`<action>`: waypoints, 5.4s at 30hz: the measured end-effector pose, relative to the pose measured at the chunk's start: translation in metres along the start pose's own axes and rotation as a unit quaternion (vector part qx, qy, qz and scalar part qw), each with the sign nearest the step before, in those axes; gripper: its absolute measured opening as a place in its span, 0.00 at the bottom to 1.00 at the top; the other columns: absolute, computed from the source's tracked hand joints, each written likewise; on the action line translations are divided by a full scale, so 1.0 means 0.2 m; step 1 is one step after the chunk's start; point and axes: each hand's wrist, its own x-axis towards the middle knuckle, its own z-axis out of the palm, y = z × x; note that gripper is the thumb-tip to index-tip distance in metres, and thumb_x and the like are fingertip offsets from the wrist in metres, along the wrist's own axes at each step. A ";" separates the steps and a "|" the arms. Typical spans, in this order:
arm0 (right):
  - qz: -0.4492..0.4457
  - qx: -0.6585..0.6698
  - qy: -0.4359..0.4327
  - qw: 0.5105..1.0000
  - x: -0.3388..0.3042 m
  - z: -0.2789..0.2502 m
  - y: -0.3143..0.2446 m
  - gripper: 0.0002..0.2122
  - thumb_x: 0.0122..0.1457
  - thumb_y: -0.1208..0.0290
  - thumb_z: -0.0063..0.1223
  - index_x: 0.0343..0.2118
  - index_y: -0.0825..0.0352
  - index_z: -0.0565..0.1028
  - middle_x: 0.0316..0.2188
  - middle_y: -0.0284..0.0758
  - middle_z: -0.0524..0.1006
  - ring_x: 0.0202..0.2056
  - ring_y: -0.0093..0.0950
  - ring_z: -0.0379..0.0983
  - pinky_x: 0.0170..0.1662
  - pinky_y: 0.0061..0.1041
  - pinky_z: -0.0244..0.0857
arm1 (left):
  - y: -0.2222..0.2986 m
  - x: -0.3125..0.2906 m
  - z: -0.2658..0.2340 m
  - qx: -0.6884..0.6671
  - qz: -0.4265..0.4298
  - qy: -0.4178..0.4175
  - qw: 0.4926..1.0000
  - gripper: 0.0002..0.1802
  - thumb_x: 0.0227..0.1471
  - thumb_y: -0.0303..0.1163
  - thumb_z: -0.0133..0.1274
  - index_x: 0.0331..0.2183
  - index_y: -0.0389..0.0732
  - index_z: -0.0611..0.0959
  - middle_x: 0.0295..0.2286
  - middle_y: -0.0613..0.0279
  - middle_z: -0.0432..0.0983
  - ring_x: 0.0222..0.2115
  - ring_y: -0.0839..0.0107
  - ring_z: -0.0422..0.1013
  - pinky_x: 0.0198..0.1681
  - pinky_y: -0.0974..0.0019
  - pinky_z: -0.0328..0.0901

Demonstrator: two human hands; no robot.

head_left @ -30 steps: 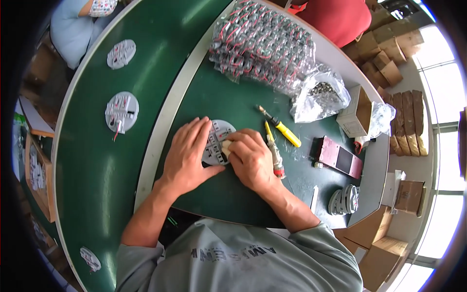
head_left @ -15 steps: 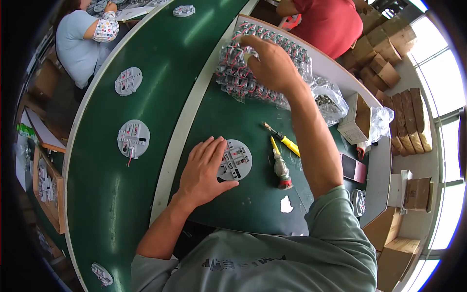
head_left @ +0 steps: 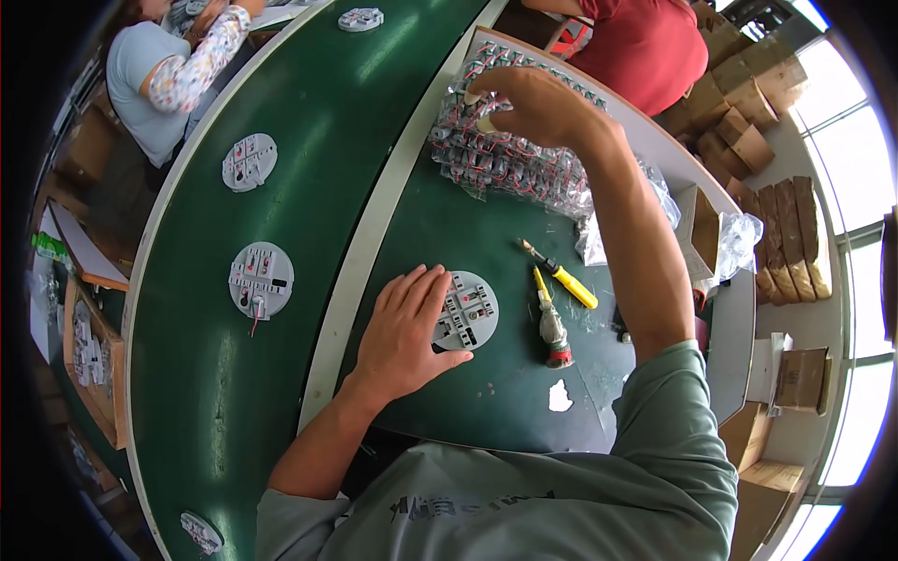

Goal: Assembling small electronic components onto circular plates using a manual screwdriver on a production line.

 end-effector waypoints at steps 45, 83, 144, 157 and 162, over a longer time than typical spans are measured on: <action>0.096 0.267 -0.097 0.954 -0.63 0.46 -0.75 0.15 0.52 0.83 0.65 0.43 0.69 0.80 0.40 0.39 0.81 0.39 0.42 0.80 0.41 0.37 0.75 | -0.25 -0.01 0.02 -0.190 -0.051 -0.011 0.980 0.68 0.35 0.31 0.81 0.72 0.39 0.59 0.61 0.51 0.73 0.64 0.50 0.65 0.68 0.50 0.61; 0.522 0.202 0.066 0.826 -1.06 0.48 -0.77 0.26 0.60 0.72 0.69 0.61 0.69 0.73 0.51 0.44 0.82 0.45 0.37 0.83 0.50 0.34 0.76 | -0.38 0.11 0.10 -0.163 -0.008 0.011 0.986 0.64 0.36 0.32 0.80 0.71 0.43 0.63 0.62 0.62 0.76 0.64 0.56 0.67 0.69 0.53 0.60; 0.500 0.002 0.244 0.831 -1.14 0.39 -0.09 0.16 0.65 0.65 0.59 0.51 0.67 0.83 0.40 0.45 0.86 0.41 0.42 0.85 0.48 0.35 0.75 | -0.19 0.54 0.26 -0.057 0.082 0.098 0.990 0.12 0.46 0.32 0.73 0.33 0.41 0.89 0.43 0.65 0.82 0.55 0.53 0.73 0.61 0.51 0.63; 0.463 -0.120 0.147 0.866 -1.25 0.61 1.00 0.12 0.60 0.65 0.57 0.40 0.69 0.80 0.35 0.53 0.82 0.40 0.48 0.79 0.45 0.43 0.71 | -0.21 0.67 0.21 -0.057 0.174 0.041 0.982 0.06 0.48 0.28 0.70 0.32 0.44 0.92 0.40 0.69 0.87 0.58 0.53 0.72 0.65 0.44 0.60; 0.479 -0.156 0.226 0.834 -1.30 0.75 1.06 0.19 0.64 0.56 0.62 0.53 0.60 0.84 0.39 0.41 0.87 0.41 0.30 0.85 0.48 0.32 0.74 | -0.21 0.71 0.19 -0.044 0.167 0.017 0.985 0.12 0.48 0.30 0.72 0.38 0.43 0.92 0.48 0.64 0.84 0.61 0.52 0.70 0.68 0.44 0.56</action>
